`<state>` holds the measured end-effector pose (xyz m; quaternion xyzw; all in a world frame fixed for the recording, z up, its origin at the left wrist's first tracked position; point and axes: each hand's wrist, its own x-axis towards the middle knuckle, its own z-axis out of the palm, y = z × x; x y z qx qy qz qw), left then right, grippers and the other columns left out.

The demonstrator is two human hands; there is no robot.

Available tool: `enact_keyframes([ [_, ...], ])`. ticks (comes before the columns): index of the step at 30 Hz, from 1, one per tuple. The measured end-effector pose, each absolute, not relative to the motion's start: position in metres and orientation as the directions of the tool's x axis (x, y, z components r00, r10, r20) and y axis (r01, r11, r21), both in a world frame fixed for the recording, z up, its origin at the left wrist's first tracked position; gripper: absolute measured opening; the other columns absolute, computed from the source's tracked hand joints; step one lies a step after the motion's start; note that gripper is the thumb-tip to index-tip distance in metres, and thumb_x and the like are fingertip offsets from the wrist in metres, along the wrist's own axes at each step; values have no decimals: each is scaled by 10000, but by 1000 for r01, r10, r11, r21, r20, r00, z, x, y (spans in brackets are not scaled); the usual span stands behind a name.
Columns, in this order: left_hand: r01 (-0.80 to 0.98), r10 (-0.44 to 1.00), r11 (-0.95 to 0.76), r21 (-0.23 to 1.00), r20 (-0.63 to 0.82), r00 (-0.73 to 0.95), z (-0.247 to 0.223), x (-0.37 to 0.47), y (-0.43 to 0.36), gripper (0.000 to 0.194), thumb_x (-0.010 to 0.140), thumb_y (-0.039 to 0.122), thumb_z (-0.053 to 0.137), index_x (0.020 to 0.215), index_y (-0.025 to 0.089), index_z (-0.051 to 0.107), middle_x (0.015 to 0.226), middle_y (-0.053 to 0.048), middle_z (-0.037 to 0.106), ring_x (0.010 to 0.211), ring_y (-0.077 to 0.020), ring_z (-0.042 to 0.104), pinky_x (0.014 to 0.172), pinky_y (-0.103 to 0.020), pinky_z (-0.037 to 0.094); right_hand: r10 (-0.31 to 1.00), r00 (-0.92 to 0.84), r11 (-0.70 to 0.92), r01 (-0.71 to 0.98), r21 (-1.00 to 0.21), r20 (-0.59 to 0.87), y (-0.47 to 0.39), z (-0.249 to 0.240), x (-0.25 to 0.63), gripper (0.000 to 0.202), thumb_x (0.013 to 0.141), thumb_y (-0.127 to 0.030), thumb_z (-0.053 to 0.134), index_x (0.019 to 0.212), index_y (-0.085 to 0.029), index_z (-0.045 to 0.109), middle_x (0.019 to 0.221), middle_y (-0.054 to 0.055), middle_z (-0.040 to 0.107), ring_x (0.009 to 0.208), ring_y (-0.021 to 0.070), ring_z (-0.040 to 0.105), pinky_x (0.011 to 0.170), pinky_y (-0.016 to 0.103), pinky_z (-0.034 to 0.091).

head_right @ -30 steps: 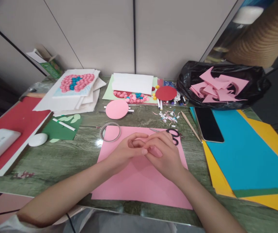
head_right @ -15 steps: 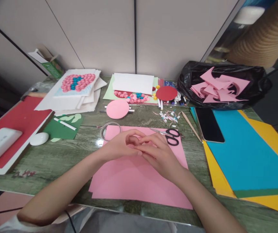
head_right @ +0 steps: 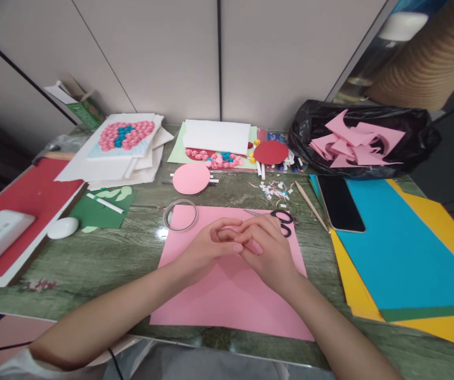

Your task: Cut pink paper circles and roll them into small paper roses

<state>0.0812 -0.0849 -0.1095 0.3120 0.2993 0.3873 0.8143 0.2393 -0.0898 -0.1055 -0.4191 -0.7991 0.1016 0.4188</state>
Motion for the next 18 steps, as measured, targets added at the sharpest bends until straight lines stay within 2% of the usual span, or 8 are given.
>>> enact_keyframes([
  [5,-457,833,497,737,-259,489,-112,82,-85,388,607,146,781,962,170,625,763,-16,696,764,-129,623,790,-294,440,775,-290,608,585,-536,562,-91,-105,238,113,794,-181,635,731,-226,553,775,19,583,758,183,552,662,350,432],
  [11,-400,831,495,771,-286,478,-105,74,-77,394,598,151,782,955,171,618,703,10,668,650,-99,607,709,-260,445,779,-297,606,583,-541,552,-92,-101,239,89,793,-184,644,853,-246,624,837,35,612,801,194,560,719,370,441],
  [18,-264,804,407,875,-206,557,-99,63,-66,354,608,120,747,936,173,623,674,25,638,676,-111,612,723,-260,445,794,-353,603,565,-563,495,-91,-103,241,142,813,-186,610,909,-273,670,904,44,630,877,203,574,745,369,469],
])
